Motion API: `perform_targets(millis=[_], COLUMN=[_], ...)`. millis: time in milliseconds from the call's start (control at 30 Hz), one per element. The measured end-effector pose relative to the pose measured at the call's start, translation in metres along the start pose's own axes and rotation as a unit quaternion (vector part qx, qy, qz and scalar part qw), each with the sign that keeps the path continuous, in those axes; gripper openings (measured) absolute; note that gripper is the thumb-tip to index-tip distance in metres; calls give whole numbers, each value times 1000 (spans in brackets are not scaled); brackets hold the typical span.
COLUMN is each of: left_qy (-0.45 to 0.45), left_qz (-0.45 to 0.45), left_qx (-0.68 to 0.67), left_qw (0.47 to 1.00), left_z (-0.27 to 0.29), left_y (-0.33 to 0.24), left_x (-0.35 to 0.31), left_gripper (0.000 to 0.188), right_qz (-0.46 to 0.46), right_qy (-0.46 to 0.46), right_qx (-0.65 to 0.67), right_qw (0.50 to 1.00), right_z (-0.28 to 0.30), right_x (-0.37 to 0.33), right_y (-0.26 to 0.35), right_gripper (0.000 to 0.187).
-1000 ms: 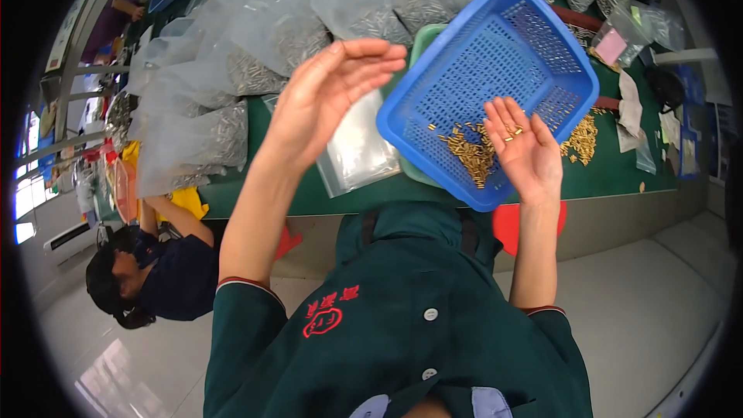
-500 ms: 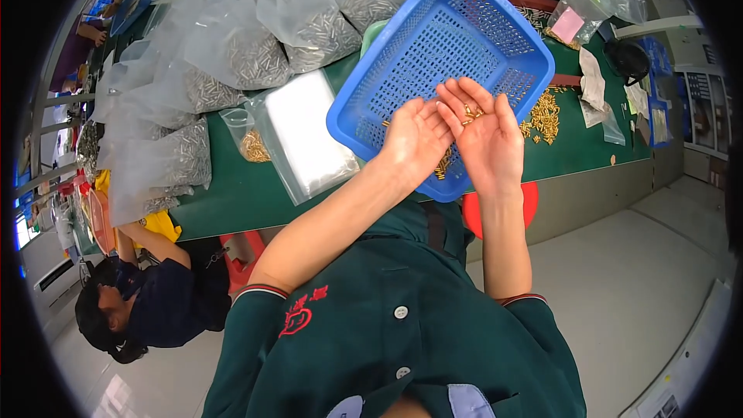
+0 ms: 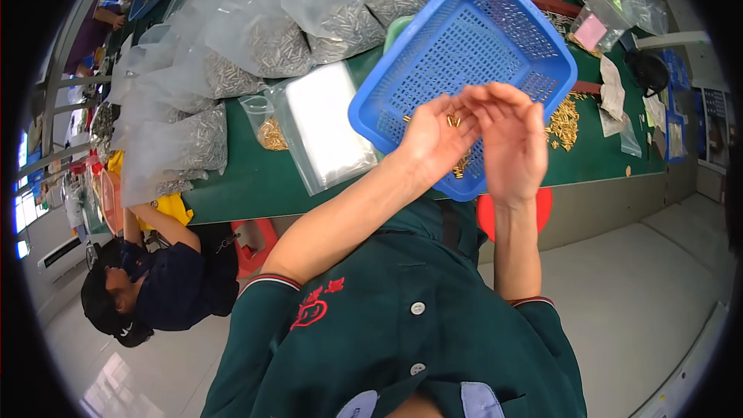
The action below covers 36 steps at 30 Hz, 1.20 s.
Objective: Sorting small gold-colored hardware components from a basket and placing them into individual plastic bags.
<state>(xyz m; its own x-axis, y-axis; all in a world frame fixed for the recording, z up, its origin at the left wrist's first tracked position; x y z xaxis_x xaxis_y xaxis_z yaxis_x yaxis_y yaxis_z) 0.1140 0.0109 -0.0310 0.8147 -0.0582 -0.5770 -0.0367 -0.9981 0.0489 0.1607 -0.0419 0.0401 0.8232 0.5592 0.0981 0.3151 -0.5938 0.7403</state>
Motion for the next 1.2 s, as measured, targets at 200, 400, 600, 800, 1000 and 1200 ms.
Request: perform_targets(millis=[200,400,600,800,1000,1200], left_qy=[48,-177,-197,-211,-185,-192], left_qz=[-60,-152,-64,59,59,-210], left_qx=[196,733,950,962,963,939], left_qw=[978,640,235,162,189,191], left_z=[-21,9,82,105,100,27], left_y=[-83,-251,-319,-313,-302,-260], left_x=[-84,-105,-82,-76,-79,-117], left_gripper=[24,31,32,29,30,25], right_qz=[8,-98,-109,-115,-127,-52], right_qy=[-58,-103,-111,-136,-2,227], right_qx=[-10,-7,-5,-22,-432,-717], right_qw=[998,990,988,984,893,657], right_z=[28,42,44,61,74,60], right_x=[-2,-11,-12,-19,-7,2], right_y=[18,-15,-19,-21,-27,-40], right_gripper=[40,34,33,32,21,16])
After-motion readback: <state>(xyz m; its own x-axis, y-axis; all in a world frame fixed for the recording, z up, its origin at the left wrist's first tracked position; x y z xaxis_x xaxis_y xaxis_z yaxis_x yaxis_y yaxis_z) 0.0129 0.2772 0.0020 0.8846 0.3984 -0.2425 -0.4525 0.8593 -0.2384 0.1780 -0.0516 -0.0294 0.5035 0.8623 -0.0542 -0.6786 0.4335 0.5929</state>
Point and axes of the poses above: each hand's wrist, its own x-axis towards the middle knuckle, its own z-axis out of the back of the hand, y = z × x, the point moved 7 cm from there along x, towards the middle knuckle, and after that the axes turned 5 degrees about z, right-handed, at the moved point
